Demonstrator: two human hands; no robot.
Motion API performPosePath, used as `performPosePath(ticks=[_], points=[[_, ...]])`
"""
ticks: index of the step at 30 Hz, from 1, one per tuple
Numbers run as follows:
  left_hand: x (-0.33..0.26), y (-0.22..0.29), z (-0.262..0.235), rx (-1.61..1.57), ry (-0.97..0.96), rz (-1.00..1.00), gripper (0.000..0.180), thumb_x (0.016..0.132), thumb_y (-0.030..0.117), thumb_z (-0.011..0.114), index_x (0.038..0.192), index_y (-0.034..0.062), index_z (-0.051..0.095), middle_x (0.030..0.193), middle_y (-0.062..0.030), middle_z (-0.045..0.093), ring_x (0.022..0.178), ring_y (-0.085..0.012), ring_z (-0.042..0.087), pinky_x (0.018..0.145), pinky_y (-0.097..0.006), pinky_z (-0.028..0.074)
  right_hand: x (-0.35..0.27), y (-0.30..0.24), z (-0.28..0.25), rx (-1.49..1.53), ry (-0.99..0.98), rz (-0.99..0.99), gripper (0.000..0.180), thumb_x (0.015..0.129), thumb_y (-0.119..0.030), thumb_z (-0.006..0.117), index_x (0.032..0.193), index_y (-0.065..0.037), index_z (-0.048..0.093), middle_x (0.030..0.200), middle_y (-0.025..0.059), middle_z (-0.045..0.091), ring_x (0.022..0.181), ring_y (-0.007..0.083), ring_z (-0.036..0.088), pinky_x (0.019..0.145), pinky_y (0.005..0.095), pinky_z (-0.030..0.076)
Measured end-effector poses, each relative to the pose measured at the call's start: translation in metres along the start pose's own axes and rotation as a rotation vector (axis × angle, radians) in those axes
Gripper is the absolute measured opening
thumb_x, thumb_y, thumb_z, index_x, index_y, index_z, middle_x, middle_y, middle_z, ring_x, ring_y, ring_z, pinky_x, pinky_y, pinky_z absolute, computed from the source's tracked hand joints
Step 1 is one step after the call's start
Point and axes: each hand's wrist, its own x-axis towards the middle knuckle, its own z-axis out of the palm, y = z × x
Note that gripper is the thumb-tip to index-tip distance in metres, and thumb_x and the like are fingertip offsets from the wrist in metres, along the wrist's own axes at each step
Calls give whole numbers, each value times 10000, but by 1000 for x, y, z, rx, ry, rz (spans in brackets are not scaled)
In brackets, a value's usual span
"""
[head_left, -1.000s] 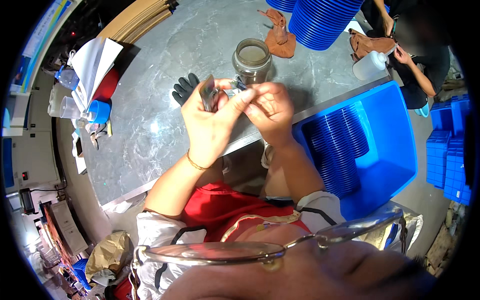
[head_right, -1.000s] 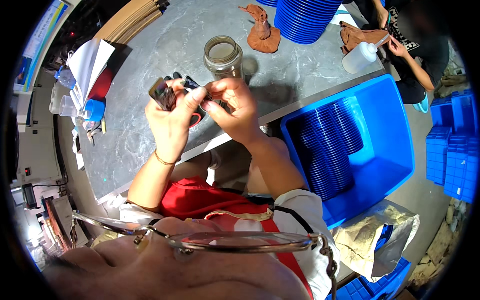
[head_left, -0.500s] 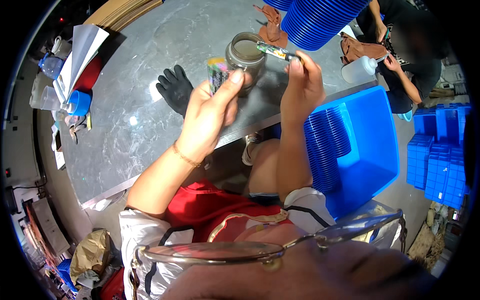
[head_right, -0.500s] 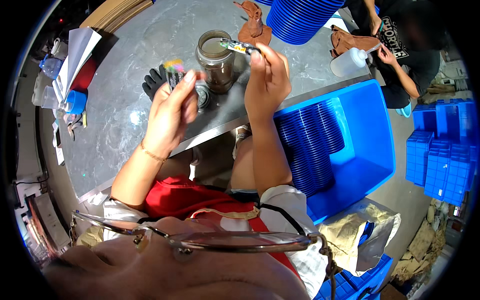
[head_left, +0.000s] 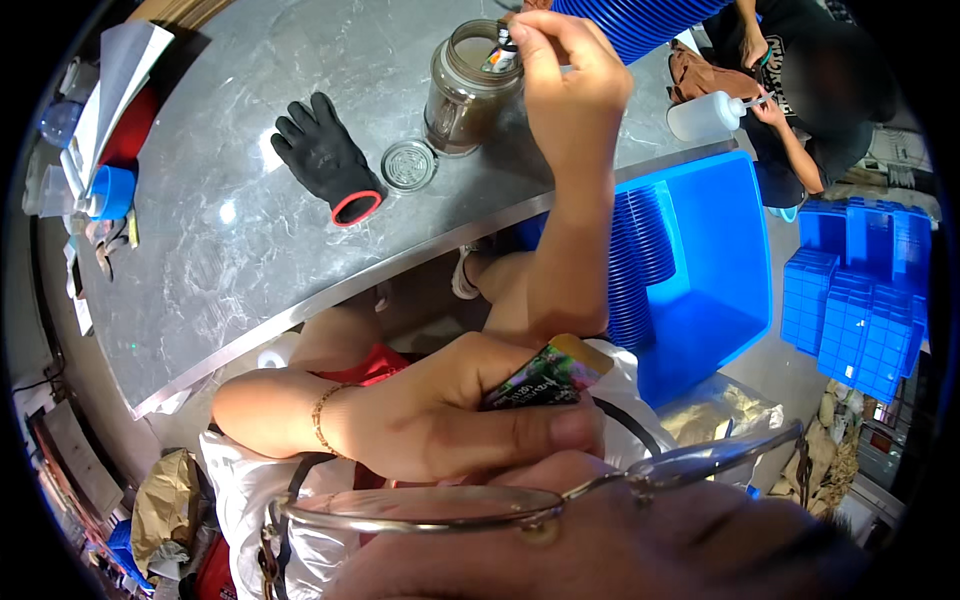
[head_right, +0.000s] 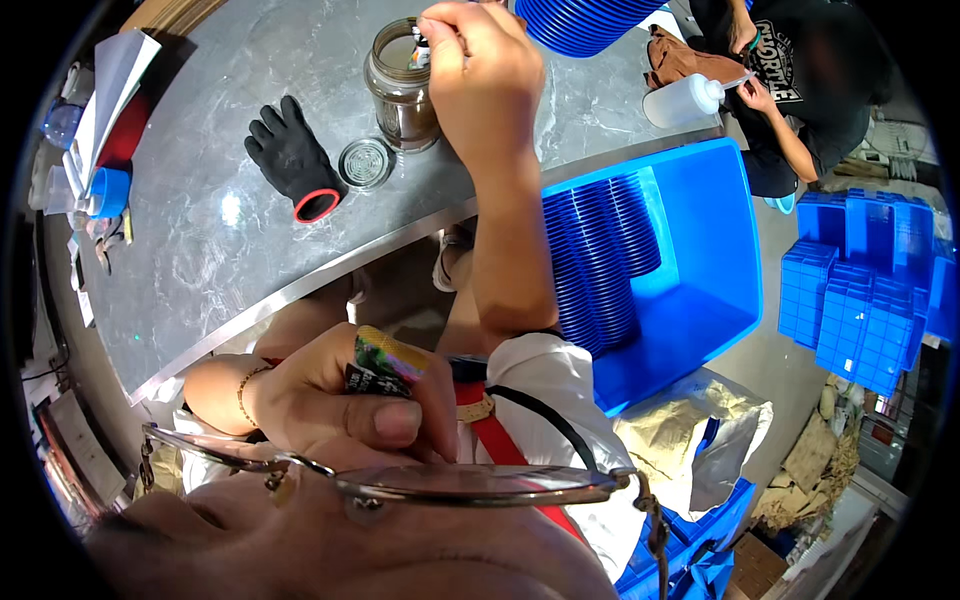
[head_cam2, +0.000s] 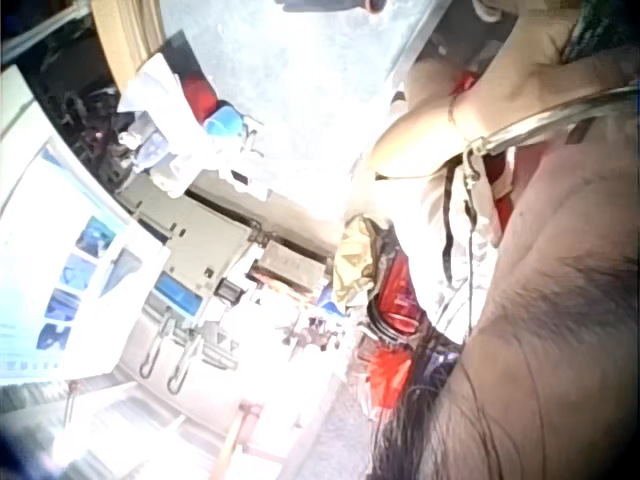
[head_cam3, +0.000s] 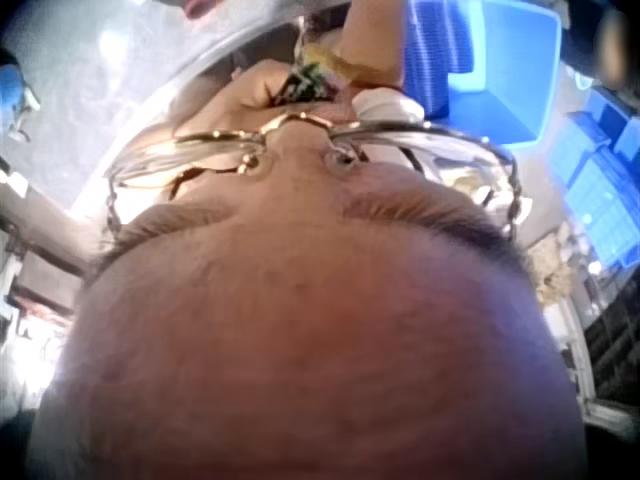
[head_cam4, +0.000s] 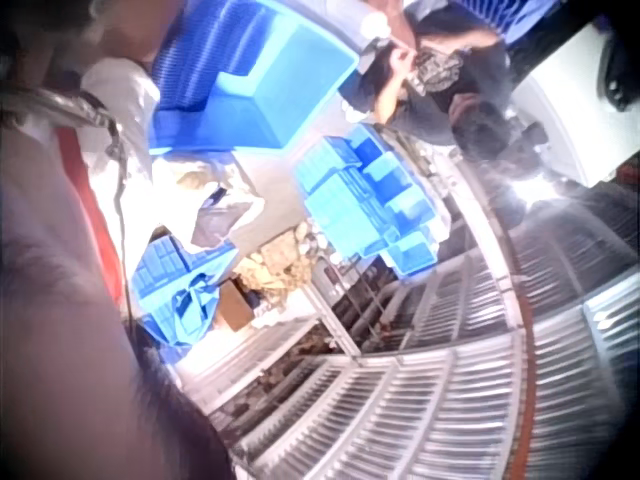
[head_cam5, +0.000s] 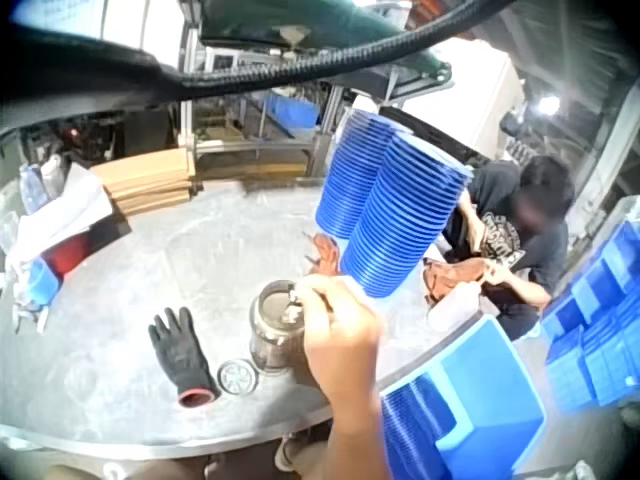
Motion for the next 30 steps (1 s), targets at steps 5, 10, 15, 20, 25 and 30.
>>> performPosePath(ticks=[5,10,15,20,25,30], points=[[1,-3,2,-5,98,104,247,924,173,512,931,-58,599,837,-95,600,755,-132,575,673,-234,434,-1,8,8,-79,-42,-124,37,726,12,591,742,2,622,743,128,607,707,276,588,653,343,469],[1,3,3,61,154,103,244,914,193,533,928,-40,602,794,-82,596,752,-116,571,642,-225,414,-3,4,2,-117,-25,-70,25,712,9,603,718,-4,624,736,125,599,696,283,572,648,352,455],[1,1,5,36,262,37,323,906,287,544,872,-31,588,736,-68,571,594,-114,539,525,-233,399,-3,-3,2,-86,37,76,32,722,2,599,738,-6,626,719,128,602,673,274,587,626,332,462],[4,-2,2,-114,476,96,336,897,355,540,900,19,530,640,-28,475,428,-68,429,368,-200,328,-6,3,-4,-44,39,172,19,734,-26,625,748,-14,629,709,132,618,617,256,608,577,314,468],[12,-4,-8,-205,544,181,345,896,385,524,922,44,481,763,-24,459,433,-43,379,345,-176,274,-6,12,-6,-16,57,112,42,734,-9,628,776,-5,628,718,139,623,628,242,615,591,311,473],[18,-1,-19,-180,678,259,286,920,328,502,1026,62,506,839,4,480,476,-20,328,382,-138,284,-10,9,-7,70,13,245,82,787,-17,608,857,27,603,771,139,641,710,193,648,640,278,500]])
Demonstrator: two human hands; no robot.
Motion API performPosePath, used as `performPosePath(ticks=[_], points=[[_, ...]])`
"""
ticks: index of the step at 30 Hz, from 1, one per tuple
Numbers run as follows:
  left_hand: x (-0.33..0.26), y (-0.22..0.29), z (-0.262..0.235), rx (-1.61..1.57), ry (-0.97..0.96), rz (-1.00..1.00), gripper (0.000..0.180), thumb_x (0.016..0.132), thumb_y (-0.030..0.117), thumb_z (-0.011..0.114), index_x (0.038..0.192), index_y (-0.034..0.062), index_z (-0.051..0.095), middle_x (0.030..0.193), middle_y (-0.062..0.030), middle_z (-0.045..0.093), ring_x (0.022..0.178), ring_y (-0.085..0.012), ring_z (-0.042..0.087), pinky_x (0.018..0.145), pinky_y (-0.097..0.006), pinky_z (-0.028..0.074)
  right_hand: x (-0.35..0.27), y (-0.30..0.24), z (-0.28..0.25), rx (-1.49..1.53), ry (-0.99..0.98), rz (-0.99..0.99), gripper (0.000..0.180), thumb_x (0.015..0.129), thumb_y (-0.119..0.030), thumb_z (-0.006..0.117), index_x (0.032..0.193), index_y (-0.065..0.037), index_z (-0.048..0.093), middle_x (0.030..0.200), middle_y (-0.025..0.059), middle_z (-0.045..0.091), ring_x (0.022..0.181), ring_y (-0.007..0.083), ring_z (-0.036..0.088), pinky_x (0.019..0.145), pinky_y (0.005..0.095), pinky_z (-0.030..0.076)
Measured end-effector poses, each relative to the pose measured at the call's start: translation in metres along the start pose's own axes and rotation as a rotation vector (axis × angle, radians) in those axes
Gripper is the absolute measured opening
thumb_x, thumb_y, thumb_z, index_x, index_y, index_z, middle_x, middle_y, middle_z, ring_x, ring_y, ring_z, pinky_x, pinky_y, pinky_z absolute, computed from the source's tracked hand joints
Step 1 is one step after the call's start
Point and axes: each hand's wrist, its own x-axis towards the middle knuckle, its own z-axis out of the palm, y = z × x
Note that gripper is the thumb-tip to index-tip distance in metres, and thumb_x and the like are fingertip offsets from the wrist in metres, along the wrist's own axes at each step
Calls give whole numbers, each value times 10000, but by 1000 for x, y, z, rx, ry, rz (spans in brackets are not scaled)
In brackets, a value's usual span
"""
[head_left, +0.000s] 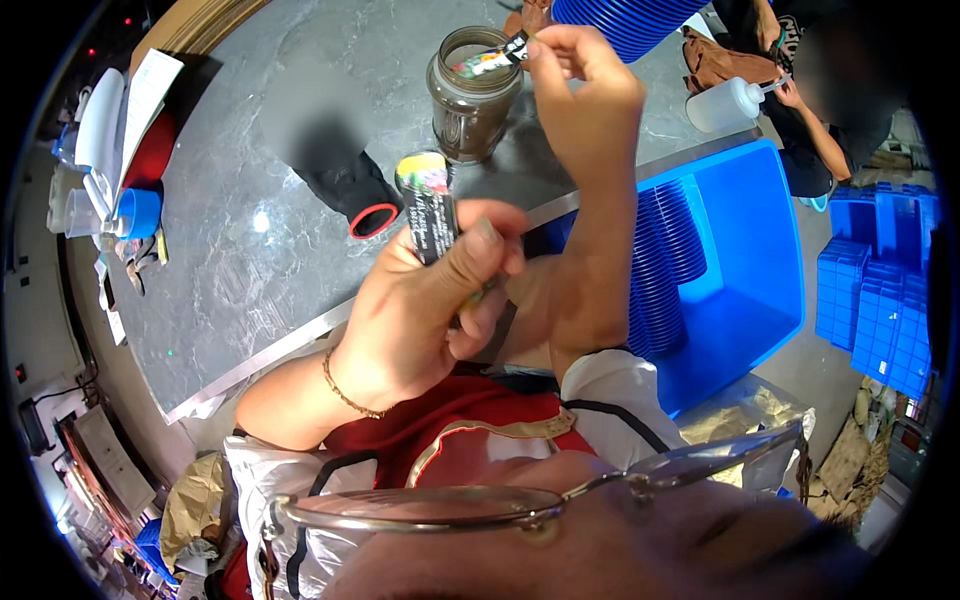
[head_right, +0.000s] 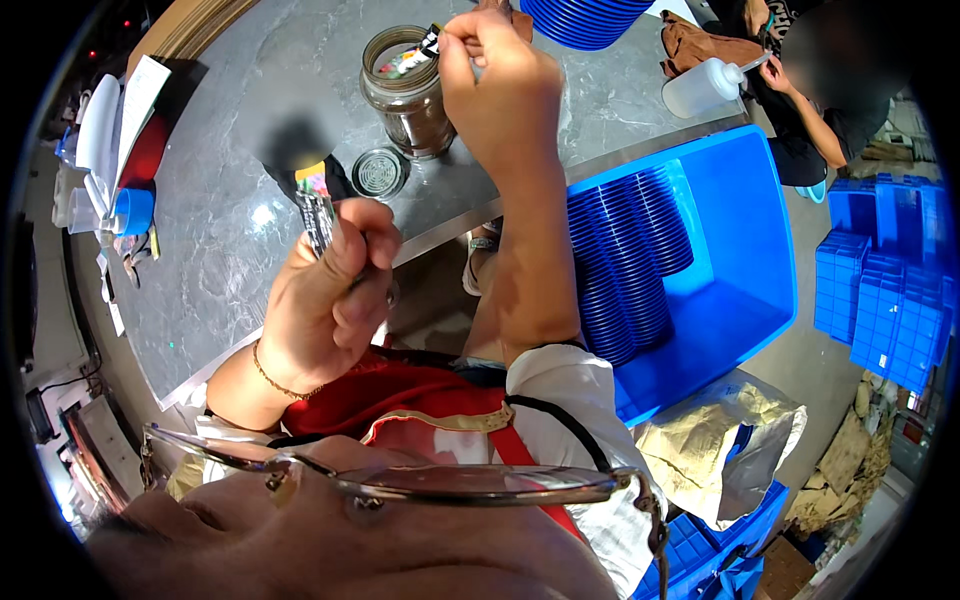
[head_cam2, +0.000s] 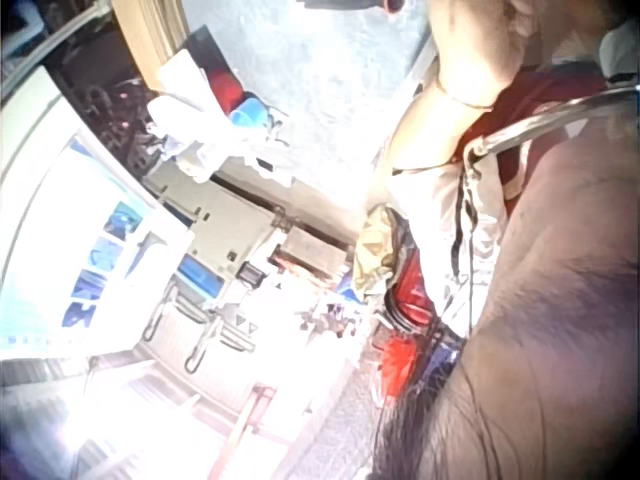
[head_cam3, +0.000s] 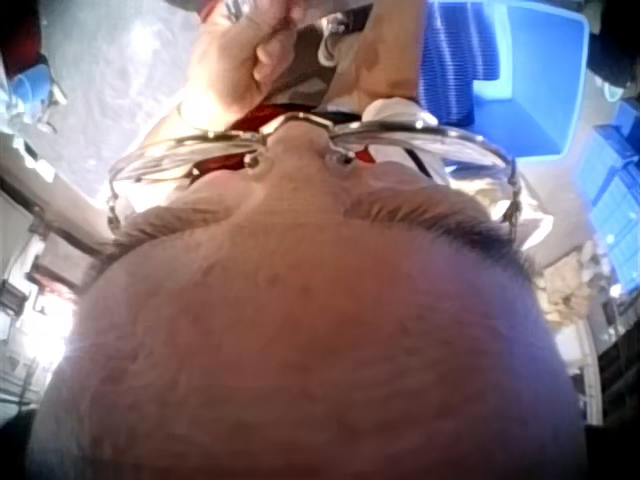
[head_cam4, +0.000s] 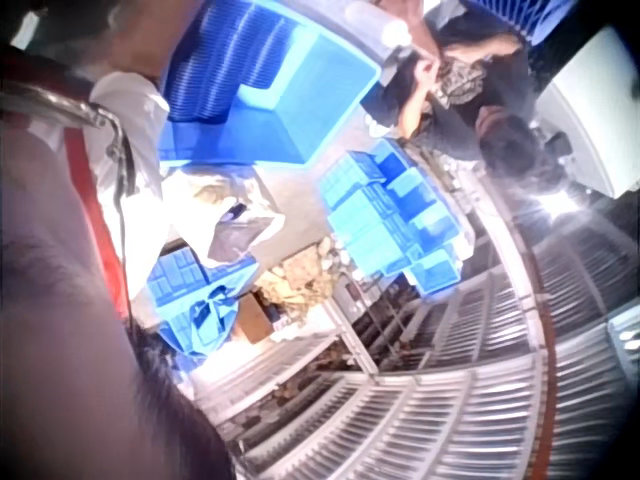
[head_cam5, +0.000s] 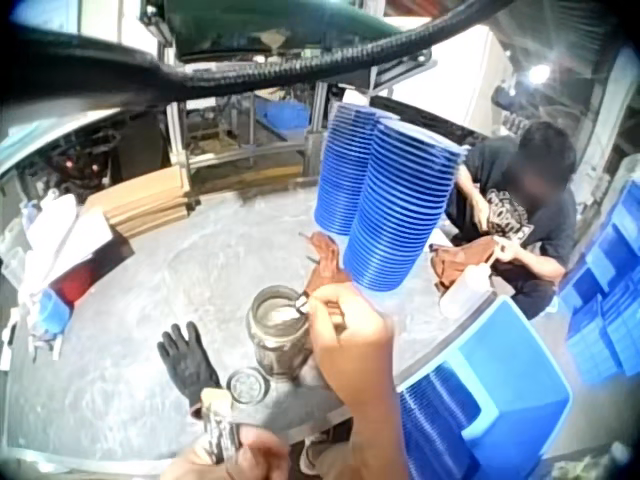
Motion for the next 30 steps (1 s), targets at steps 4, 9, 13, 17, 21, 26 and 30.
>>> performPosePath(ticks=[4,9,13,17,21,26,30], points=[[8,2,-11,-103,55,36,276,916,283,531,1086,67,555,828,-9,571,527,-53,438,417,-184,311,-2,8,2,166,-4,65,78,818,3,582,882,48,573,787,103,649,731,160,666,651,228,512],[17,7,-17,-121,102,76,311,909,306,534,1106,65,536,844,-2,574,648,-54,517,471,-167,397,-1,15,2,217,15,38,50,808,23,582,857,30,578,761,81,646,709,154,667,631,212,504],[23,10,-25,-202,58,134,273,918,241,527,1113,49,527,865,-2,575,700,-57,538,495,-159,417,-1,7,2,135,24,9,68,801,16,588,869,19,595,755,76,653,706,145,666,626,219,499],[27,13,-29,-224,93,183,258,929,191,510,1130,29,511,864,-12,548,660,-46,477,467,-150,371,-1,28,5,-47,60,-231,86,792,-9,607,877,-4,618,737,67,661,687,136,664,620,230,492],[32,16,-38,-212,89,250,266,943,182,482,1131,-6,491,840,-19,491,575,-40,358,433,-158,307,0,27,6,-86,77,-317,88,785,-20,617,871,-7,631,731,72,661,673,128,649,619,236,487],[34,19,-42,-229,83,237,269,955,226,455,1087,-4,499,724,4,440,530,-37,340,417,-158,288,-3,32,13,-90,73,-329,44,753,-72,616,790,-88,634,755,50,642,696,241,604,655,344,475],[32,21,-43,-222,74,222,269,943,284,480,993,21,508,640,36,359,488,-34,321,383,-161,262,-1,32,11,-182,-13,-425,85,754,-32,621,825,-69,648,786,80,654,743,224,625,672,309,486]])
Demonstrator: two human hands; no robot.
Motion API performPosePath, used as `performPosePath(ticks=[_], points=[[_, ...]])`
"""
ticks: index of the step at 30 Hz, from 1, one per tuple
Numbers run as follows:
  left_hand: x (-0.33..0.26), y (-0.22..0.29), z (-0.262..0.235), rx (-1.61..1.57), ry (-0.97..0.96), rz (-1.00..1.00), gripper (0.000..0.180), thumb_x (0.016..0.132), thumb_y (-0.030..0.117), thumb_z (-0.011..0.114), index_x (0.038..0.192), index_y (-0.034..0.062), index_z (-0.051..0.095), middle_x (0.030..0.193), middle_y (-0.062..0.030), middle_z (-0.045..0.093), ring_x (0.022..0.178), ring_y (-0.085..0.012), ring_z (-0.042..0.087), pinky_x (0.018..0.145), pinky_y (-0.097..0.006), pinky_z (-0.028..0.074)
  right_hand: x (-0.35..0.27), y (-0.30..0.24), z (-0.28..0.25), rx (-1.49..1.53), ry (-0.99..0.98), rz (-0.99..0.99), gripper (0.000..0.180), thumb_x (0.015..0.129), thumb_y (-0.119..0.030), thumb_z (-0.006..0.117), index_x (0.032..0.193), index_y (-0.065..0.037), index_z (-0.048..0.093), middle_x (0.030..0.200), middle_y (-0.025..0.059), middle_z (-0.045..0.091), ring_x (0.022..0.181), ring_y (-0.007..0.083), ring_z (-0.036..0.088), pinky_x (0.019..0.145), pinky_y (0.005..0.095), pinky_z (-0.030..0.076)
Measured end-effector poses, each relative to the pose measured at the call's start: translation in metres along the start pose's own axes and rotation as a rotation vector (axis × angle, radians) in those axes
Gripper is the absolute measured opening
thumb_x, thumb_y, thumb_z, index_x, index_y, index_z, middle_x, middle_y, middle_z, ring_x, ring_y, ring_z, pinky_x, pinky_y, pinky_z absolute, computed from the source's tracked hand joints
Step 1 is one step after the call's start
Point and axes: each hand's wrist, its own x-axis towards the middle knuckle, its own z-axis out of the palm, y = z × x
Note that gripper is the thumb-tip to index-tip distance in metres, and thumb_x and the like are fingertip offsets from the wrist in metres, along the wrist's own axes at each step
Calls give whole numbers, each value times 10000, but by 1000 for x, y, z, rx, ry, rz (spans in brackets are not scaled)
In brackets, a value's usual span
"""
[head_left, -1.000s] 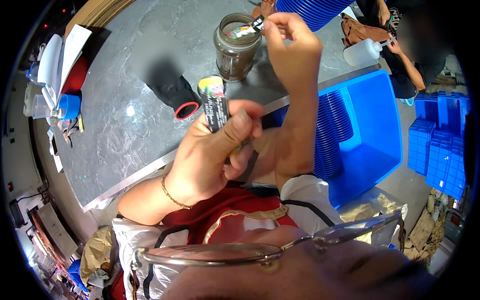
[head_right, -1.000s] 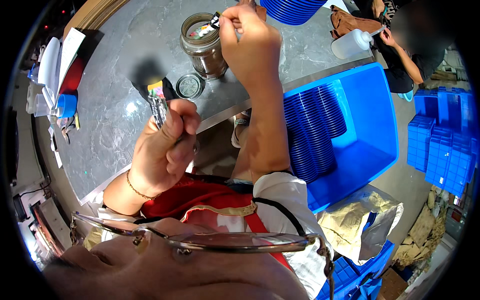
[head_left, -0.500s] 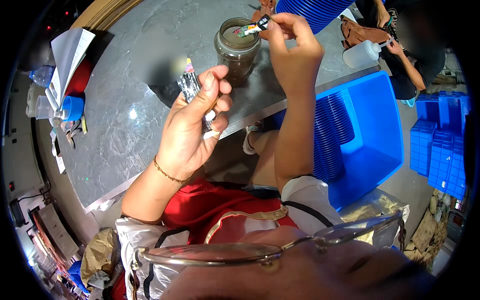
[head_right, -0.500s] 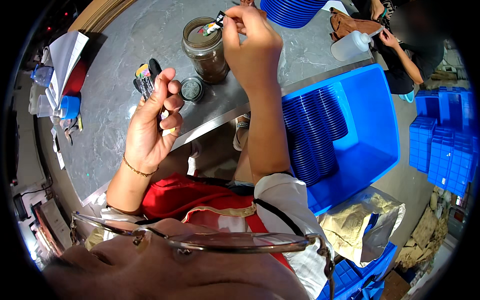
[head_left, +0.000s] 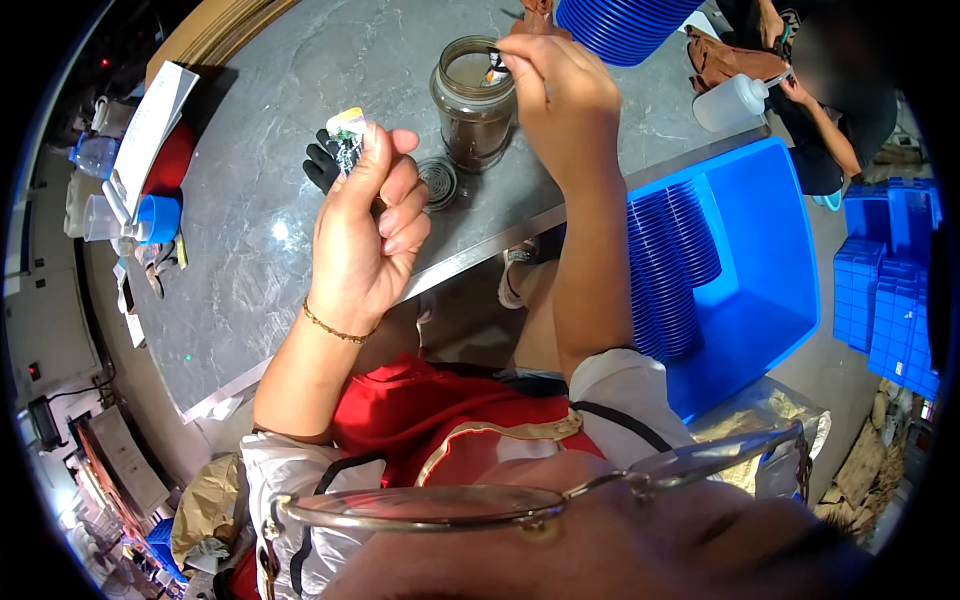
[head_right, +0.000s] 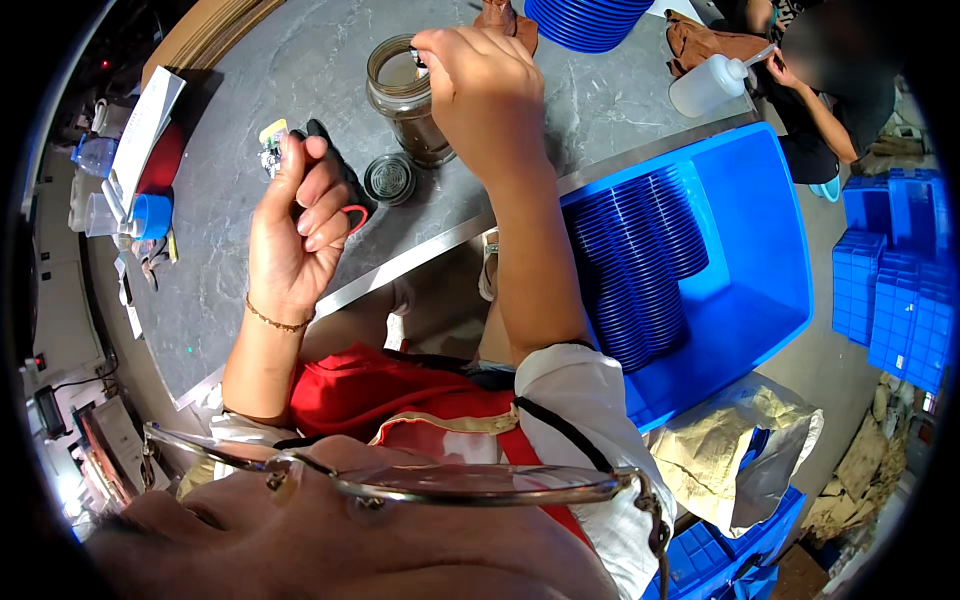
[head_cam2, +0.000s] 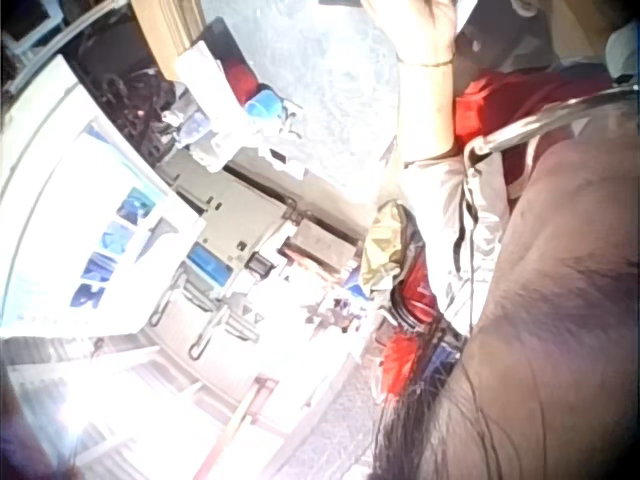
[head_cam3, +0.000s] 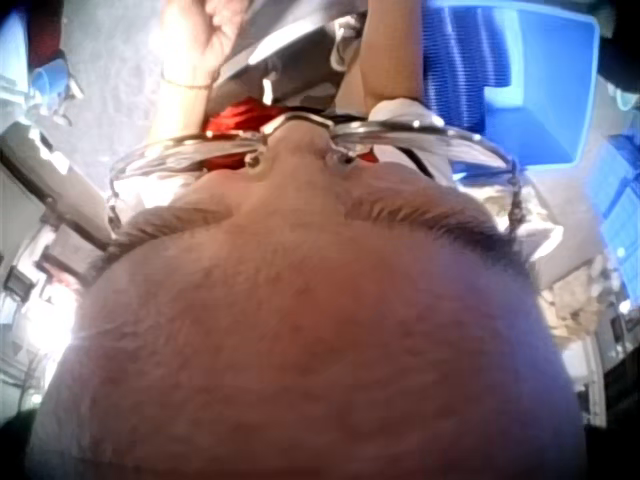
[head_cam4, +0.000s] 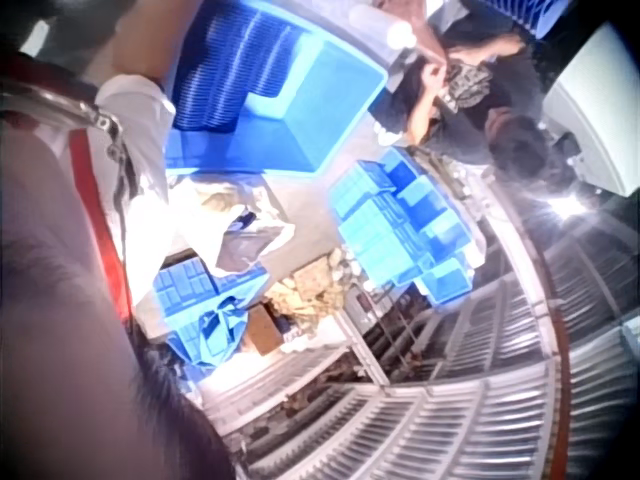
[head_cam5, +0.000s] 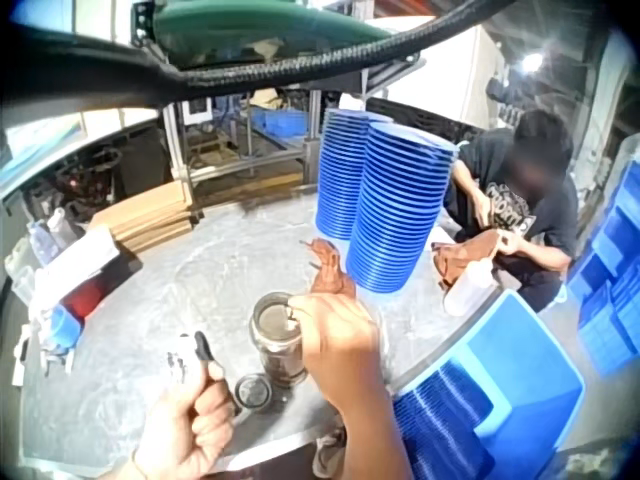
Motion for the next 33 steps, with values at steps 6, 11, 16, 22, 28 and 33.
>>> performPosePath(ticks=[6,11,16,22,28,33], points=[[2,1,9,275,106,91,305,921,319,520,988,21,521,654,39,386,480,-22,322,376,-163,254,-1,4,2,54,103,2,81,747,-17,624,814,-57,644,781,81,653,722,221,624,643,298,488],[35,25,16,1027,141,359,252,892,257,572,928,19,649,566,84,410,474,-9,307,422,-191,227,-1,6,0,125,120,129,73,752,-17,633,816,-50,642,763,77,649,696,212,627,626,296,491],[79,43,28,1757,4,647,276,755,228,720,924,15,675,567,-40,539,521,-87,462,505,-250,403,7,0,-5,124,185,39,81,756,-26,631,831,-54,643,765,86,640,695,241,616,620,306,485],[100,34,42,2060,-117,580,314,716,233,742,911,0,661,691,-177,621,580,-235,603,591,-320,474,2,-4,-4,227,118,179,38,776,-65,609,814,-60,604,760,69,623,705,266,594,632,349,467],[101,30,41,1964,-76,495,269,742,224,728,883,4,663,697,-141,641,615,-156,607,591,-295,473,4,-6,-5,278,87,201,56,792,-53,595,848,-50,583,770,83,623,681,271,595,601,348,468],[104,29,24,1708,-100,509,291,717,284,735,861,37,679,651,-143,626,583,-248,609,559,-329,463,4,-5,-2,268,105,170,47,788,-50,598,832,-46,581,774,86,625,685,274,594,613,350,469]])
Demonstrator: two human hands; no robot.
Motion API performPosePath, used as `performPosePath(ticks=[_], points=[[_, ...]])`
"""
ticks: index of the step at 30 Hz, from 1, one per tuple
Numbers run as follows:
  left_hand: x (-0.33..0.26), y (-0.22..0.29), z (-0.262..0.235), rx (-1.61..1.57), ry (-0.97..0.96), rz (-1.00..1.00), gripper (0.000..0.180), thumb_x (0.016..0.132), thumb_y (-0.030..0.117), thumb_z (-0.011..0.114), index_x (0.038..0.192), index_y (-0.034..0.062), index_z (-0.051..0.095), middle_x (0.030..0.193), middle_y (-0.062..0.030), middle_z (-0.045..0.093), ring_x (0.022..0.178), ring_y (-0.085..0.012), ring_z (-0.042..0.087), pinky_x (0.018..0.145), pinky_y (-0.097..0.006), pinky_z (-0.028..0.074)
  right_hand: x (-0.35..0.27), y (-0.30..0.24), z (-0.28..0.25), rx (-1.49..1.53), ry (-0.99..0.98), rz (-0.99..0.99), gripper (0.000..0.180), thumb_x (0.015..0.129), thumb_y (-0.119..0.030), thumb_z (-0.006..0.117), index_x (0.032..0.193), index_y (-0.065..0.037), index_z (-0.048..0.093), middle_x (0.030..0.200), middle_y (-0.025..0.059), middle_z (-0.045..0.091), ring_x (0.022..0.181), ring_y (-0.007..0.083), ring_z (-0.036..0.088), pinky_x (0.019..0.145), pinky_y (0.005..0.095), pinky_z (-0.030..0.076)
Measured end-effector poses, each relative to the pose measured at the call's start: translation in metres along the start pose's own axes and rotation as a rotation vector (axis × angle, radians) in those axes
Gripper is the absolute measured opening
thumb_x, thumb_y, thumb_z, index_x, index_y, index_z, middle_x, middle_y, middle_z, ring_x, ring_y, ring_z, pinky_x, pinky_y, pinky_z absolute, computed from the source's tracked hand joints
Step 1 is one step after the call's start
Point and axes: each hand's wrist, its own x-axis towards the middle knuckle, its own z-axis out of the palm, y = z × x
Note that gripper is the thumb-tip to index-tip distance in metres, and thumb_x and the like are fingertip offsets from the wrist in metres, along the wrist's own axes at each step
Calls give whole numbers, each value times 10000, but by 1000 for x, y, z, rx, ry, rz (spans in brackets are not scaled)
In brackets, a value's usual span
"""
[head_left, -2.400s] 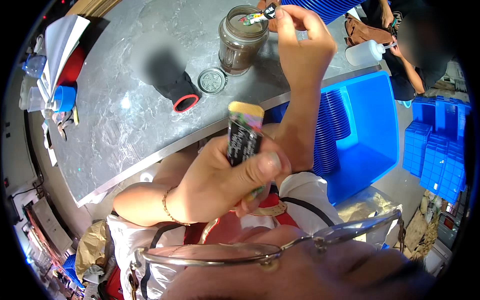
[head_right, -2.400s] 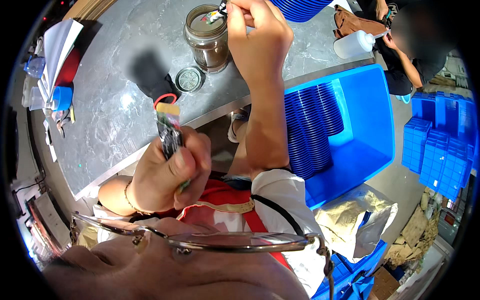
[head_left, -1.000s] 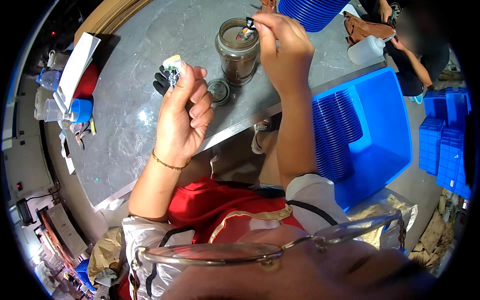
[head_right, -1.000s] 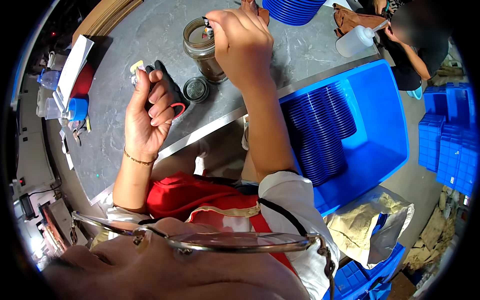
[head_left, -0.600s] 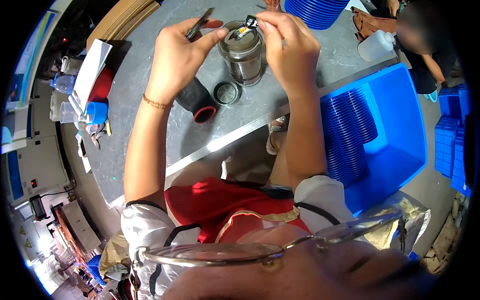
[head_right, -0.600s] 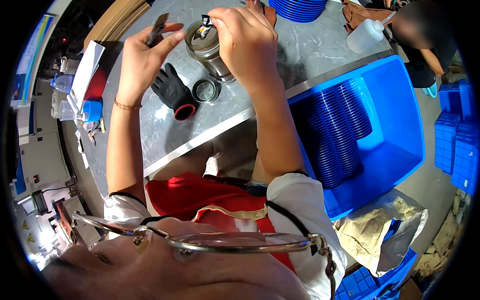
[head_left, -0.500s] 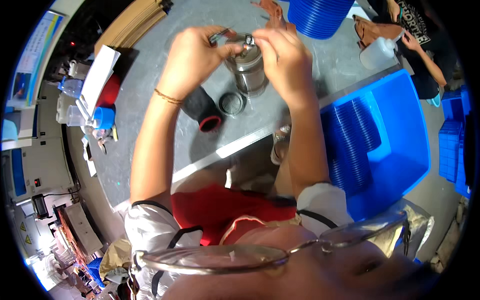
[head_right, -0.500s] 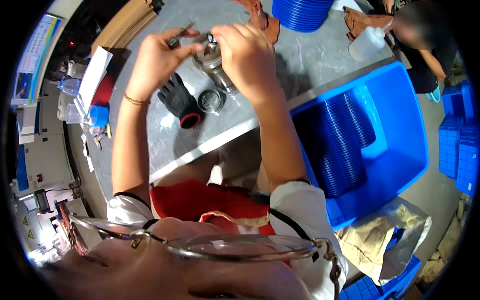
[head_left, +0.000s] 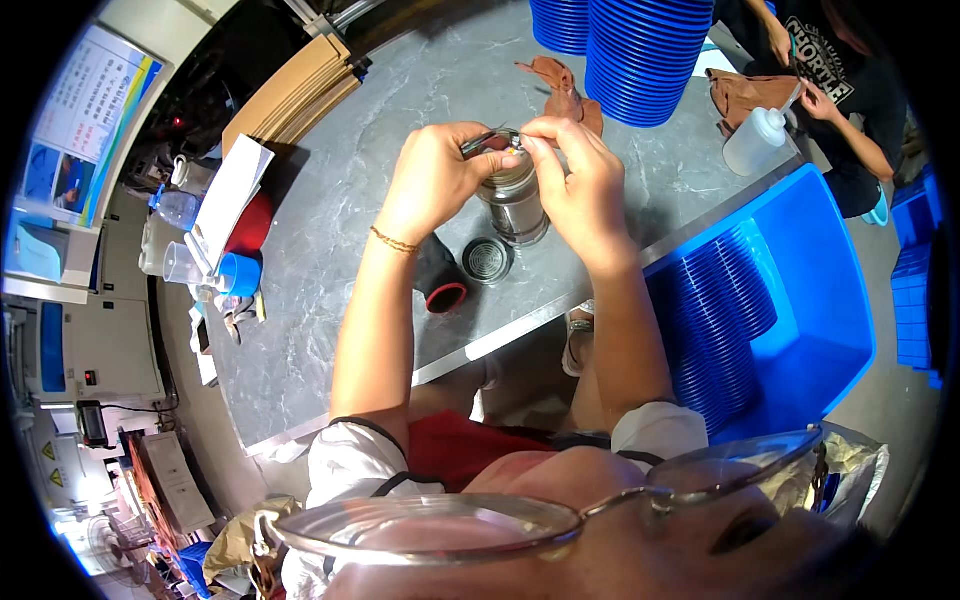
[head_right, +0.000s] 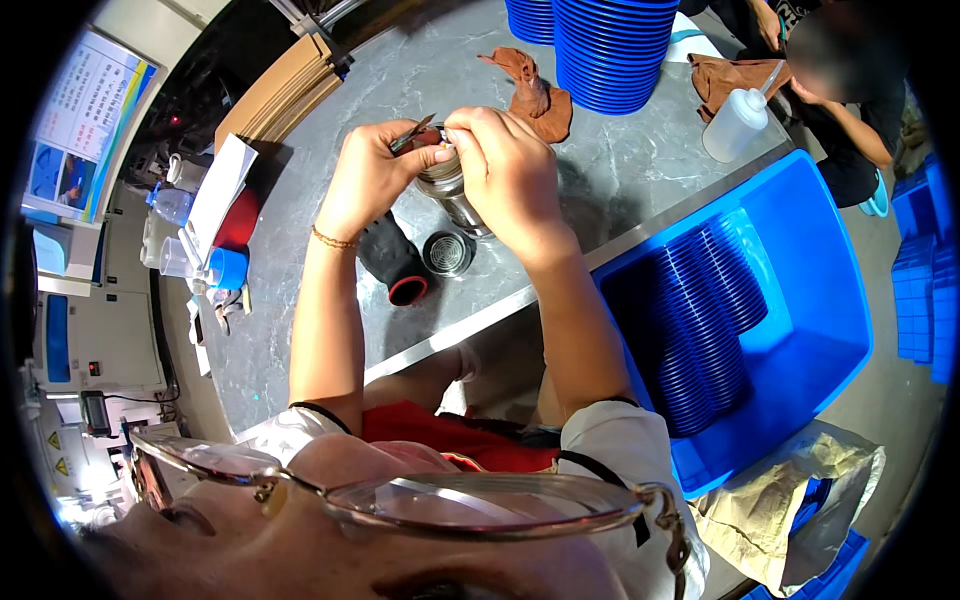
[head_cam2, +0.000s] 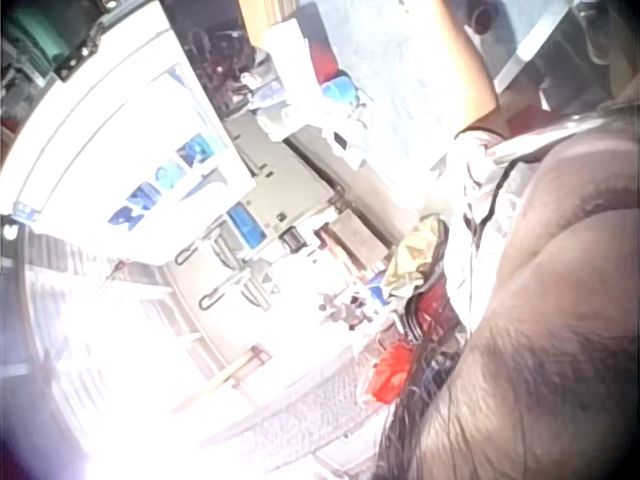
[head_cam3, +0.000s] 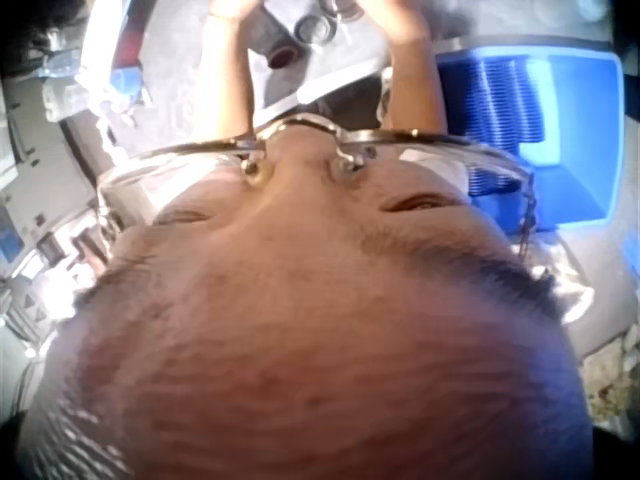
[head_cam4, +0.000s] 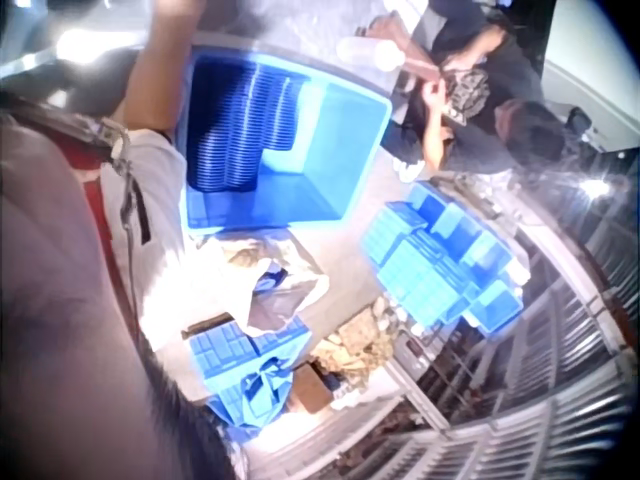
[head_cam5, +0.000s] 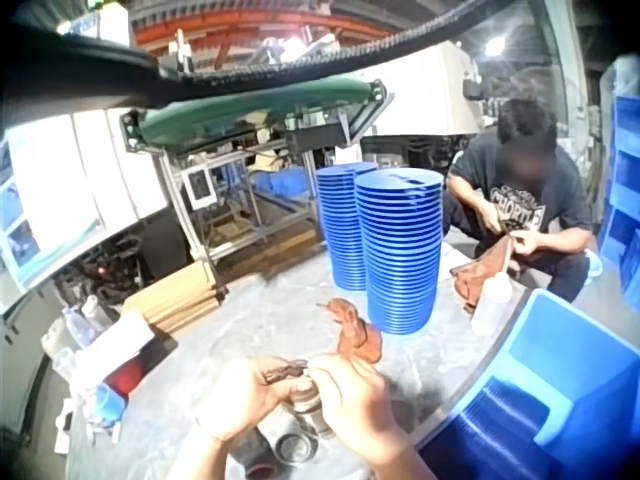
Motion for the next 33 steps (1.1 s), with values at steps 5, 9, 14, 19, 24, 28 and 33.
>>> performPosePath(ticks=[5,9,14,19,24,28,33], points=[[-1,-1,-2,-32,40,110,266,742,168,739,908,-22,654,697,-36,630,649,-65,525,588,-249,459,0,-2,6,46,9,62,60,783,-57,610,838,-44,589,772,94,626,708,276,604,635,348,470],[4,-5,4,17,81,187,196,770,143,711,868,-17,653,681,-31,619,641,-61,522,576,-230,446,-1,-1,0,68,43,80,94,782,-72,629,871,-45,612,792,81,646,707,253,629,622,316,485],[3,-6,5,-67,79,115,198,774,185,699,868,13,674,713,-112,661,627,-134,620,577,-271,476,-1,3,2,90,116,52,85,769,-54,642,852,-45,622,797,72,659,715,234,645,638,295,497],[4,-14,4,42,91,177,200,783,174,689,884,2,670,752,-121,665,663,-122,620,600,-277,480,0,-3,5,156,141,87,91,764,-41,652,853,-30,632,808,65,670,733,177,656,660,267,501],[2,-14,3,-131,33,130,196,804,149,676,904,-19,657,755,-63,649,697,-83,556,630,-245,455,-1,2,9,232,99,233,123,768,-31,648,889,-16,634,810,78,665,741,159,648,672,257,495],[-1,-8,-2,-75,-51,75,193,814,138,670,913,-26,651,734,-26,630,697,-60,518,626,-231,437,-4,6,10,323,152,204,159,766,-24,650,923,-11,628,817,71,658,727,134,628,683,249,490],[-1,-15,-1,18,26,207,181,812,130,670,900,-27,648,747,-28,613,702,-69,517,619,-234,425,-2,2,7,407,57,330,223,762,-10,652,983,-15,622,854,66,649,756,117,612,714,242,486]])
